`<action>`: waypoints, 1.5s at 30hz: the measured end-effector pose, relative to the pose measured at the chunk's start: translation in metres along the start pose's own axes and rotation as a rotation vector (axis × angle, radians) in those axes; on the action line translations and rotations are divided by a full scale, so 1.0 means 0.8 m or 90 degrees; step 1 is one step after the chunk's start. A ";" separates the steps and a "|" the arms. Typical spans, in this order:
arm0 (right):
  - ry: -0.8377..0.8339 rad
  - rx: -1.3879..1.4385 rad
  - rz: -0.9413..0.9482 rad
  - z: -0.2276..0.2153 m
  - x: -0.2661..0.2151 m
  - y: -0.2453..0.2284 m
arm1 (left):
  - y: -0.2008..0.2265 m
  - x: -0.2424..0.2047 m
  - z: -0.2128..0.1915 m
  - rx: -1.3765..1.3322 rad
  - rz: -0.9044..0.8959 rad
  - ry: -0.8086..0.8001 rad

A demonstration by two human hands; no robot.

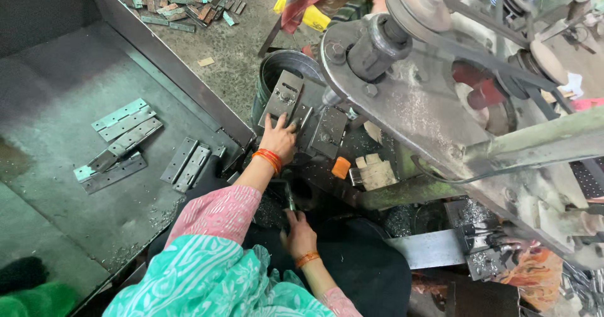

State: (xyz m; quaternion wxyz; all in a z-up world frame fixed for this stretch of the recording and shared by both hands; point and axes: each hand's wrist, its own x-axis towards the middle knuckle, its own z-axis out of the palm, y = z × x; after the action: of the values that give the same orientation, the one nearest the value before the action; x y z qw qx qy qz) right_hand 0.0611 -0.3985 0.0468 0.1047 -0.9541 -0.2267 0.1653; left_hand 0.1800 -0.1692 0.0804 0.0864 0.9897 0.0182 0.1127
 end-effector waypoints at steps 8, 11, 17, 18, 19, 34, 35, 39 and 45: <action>0.024 0.009 -0.070 -0.061 0.018 0.007 | 0.002 0.001 0.001 0.031 -0.040 -0.008; 0.028 0.024 -0.063 -0.090 0.027 0.002 | 0.008 0.017 0.014 0.030 -0.047 0.024; 0.045 0.047 -0.028 0.005 -0.009 0.004 | 0.004 0.030 0.019 0.013 -0.051 0.088; 0.040 0.050 -0.015 0.012 -0.010 0.008 | 0.005 0.025 0.018 0.010 -0.049 0.094; 0.036 0.048 -0.010 0.012 -0.006 0.009 | 0.005 0.025 0.015 0.024 -0.047 0.095; 0.064 0.041 -0.075 -0.010 0.002 0.014 | 0.006 0.071 0.040 -0.020 -0.057 0.107; 0.077 0.069 -0.070 0.008 -0.006 0.016 | 0.007 0.066 0.038 -0.007 -0.055 0.098; 0.049 0.076 -0.039 0.014 -0.004 0.018 | 0.023 0.039 0.016 0.064 -0.032 0.012; 0.023 0.007 -0.083 -0.076 0.028 0.009 | 0.026 0.039 0.000 0.063 -0.082 -0.066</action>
State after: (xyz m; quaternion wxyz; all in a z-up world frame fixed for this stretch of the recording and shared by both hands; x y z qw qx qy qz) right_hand 0.1049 -0.4020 0.0952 0.1244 -0.9396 -0.2854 0.1424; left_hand 0.2104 -0.1877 0.0910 0.0450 0.9940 0.0831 0.0545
